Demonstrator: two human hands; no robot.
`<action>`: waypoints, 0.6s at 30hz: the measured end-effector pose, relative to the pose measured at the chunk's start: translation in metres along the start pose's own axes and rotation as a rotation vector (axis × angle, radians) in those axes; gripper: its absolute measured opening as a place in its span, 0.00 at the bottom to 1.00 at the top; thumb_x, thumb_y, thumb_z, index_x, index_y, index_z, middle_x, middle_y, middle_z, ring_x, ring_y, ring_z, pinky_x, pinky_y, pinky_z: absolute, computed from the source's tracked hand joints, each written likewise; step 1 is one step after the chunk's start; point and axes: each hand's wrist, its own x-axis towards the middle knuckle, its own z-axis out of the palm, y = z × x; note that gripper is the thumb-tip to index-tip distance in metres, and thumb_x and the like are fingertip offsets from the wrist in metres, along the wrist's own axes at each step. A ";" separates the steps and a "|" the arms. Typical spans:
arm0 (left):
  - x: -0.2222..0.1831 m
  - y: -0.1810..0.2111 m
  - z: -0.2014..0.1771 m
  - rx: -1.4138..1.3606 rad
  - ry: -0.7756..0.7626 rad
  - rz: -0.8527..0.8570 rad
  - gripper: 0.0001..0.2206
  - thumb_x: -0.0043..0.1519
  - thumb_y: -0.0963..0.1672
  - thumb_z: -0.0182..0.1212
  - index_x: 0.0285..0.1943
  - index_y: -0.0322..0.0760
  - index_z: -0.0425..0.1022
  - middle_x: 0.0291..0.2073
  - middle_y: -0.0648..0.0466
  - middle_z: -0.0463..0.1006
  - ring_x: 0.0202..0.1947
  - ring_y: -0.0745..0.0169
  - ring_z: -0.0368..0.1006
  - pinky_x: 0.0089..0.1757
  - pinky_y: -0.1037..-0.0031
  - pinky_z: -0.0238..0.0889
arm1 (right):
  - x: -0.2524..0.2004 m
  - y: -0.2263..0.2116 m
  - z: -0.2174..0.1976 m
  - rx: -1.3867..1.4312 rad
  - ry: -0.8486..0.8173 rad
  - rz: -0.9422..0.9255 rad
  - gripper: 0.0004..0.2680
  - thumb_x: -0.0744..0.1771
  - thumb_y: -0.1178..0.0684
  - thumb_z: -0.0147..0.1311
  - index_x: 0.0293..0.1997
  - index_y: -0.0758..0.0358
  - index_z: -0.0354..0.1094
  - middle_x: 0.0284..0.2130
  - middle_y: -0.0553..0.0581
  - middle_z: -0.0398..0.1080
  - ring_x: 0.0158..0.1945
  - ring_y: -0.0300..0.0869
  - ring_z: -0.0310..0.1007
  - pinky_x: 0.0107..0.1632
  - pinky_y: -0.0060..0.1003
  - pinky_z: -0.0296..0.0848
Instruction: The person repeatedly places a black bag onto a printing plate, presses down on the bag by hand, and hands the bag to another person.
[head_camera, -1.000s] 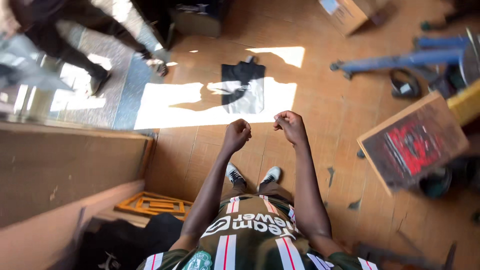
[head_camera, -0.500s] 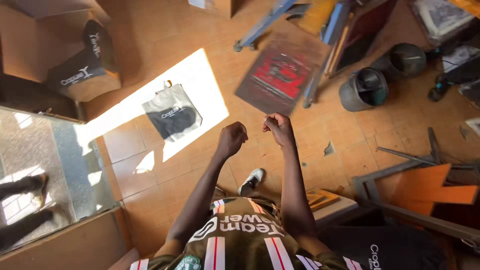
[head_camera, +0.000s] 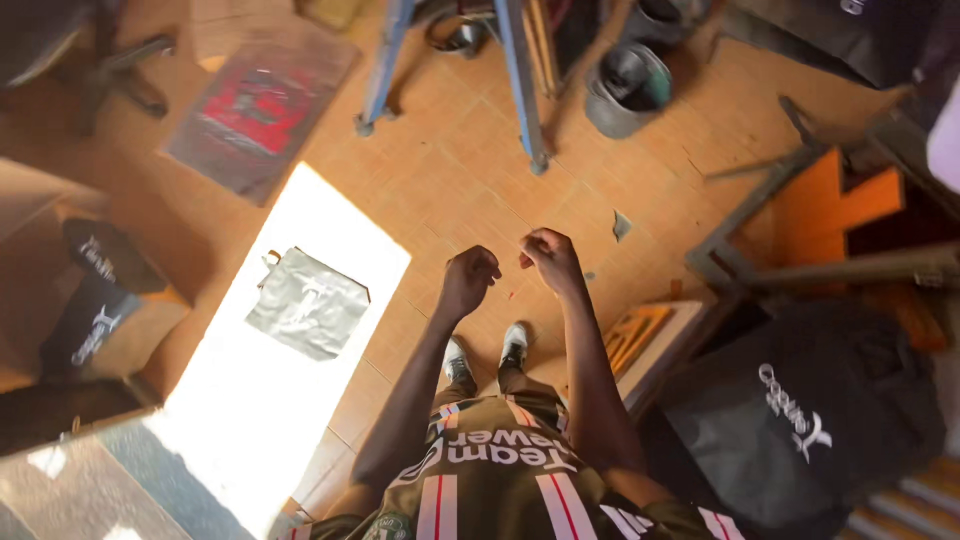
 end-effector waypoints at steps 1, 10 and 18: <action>-0.003 -0.006 0.002 0.003 -0.039 0.000 0.05 0.59 0.37 0.56 0.38 0.37 0.76 0.25 0.50 0.82 0.27 0.57 0.78 0.39 0.68 0.70 | -0.013 -0.002 0.004 0.005 0.038 0.007 0.05 0.67 0.57 0.60 0.41 0.67 0.73 0.24 0.64 0.74 0.29 0.46 0.79 0.39 0.39 0.79; -0.004 -0.024 -0.009 -0.128 -0.070 0.033 0.07 0.58 0.34 0.53 0.38 0.33 0.76 0.25 0.47 0.81 0.24 0.59 0.76 0.36 0.72 0.69 | -0.048 -0.029 0.036 -0.076 0.071 0.067 0.04 0.66 0.58 0.57 0.40 0.67 0.74 0.24 0.60 0.74 0.29 0.43 0.78 0.40 0.35 0.77; 0.001 -0.023 -0.001 0.001 -0.021 -0.021 0.06 0.58 0.39 0.60 0.42 0.37 0.78 0.30 0.49 0.82 0.26 0.60 0.79 0.35 0.71 0.70 | -0.047 -0.028 0.014 -0.098 0.029 0.022 0.06 0.64 0.61 0.56 0.44 0.69 0.74 0.25 0.62 0.74 0.30 0.44 0.78 0.42 0.37 0.77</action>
